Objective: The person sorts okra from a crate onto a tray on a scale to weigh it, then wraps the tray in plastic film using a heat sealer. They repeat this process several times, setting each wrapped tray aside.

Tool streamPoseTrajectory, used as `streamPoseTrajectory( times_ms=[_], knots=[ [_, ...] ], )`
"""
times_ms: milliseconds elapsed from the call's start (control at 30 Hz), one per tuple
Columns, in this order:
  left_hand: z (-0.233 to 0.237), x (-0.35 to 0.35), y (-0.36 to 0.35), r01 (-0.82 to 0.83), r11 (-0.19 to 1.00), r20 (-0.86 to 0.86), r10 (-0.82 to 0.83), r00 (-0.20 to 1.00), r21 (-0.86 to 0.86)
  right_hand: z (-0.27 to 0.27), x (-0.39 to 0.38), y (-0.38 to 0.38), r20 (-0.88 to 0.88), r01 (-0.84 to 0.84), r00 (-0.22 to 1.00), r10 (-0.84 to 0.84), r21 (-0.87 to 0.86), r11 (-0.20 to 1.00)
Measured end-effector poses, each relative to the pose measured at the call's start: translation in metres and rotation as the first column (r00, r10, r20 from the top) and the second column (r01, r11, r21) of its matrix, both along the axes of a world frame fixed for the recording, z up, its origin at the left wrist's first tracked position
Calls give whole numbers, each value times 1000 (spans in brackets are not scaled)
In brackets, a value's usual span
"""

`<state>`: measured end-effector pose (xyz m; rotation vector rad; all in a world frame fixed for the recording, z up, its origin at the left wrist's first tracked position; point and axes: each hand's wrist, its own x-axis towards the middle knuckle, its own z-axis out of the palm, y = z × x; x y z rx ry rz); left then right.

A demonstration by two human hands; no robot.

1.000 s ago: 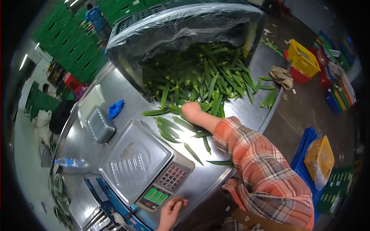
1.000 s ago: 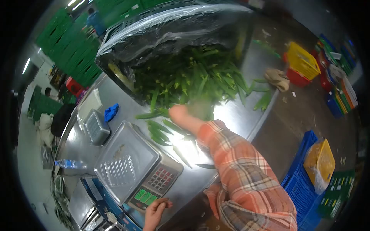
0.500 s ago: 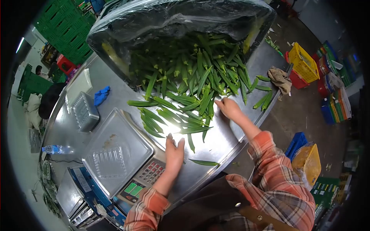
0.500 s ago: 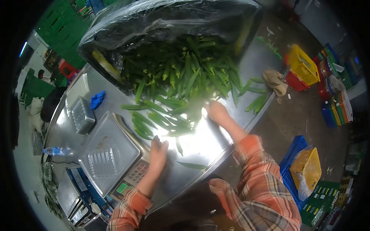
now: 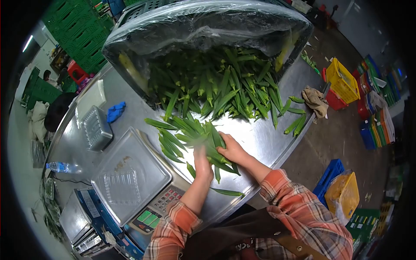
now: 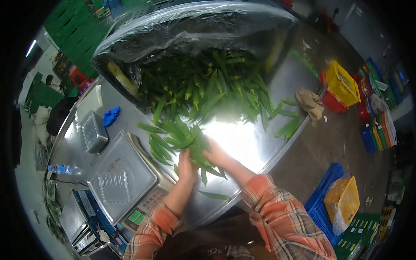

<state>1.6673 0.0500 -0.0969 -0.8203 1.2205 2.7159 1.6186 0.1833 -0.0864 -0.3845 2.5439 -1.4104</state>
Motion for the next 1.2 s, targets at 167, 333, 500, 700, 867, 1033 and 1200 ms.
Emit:
streamPoseTrajectory(
  times_ms=[167, 333, 500, 700, 867, 1033, 1200],
  knots=[
    [12, -16, -18, 153, 967, 101, -176, 979, 202, 25, -8, -17, 231, -19, 973, -6, 107, 994],
    [40, -3, -45, 488, 840, 296, -415, 860, -239, 33, 6, -31, 259, -210, 963, 75, 545, 812],
    [113, 83, -96, 282, 545, 122, -311, 942, -789, 31, 14, -53, 194, -88, 979, -55, 656, 749],
    [113, 123, -313, 124, -485, 37, 184, 982, -866, -4, 15, -60, -58, 111, 993, -98, 695, 711],
    [77, 146, -385, 310, -363, 226, 255, 940, -879, -14, 11, -35, -128, 136, 990, -63, 704, 697],
    [92, 153, -341, 205, -125, 187, 140, 972, -971, 45, -6, 8, -126, 115, 988, -88, 230, 966],
    [76, 161, -298, -10, 132, 13, 171, 985, -991, 134, -26, -20, 7, -156, 988, 157, 151, 976]
  ],
)
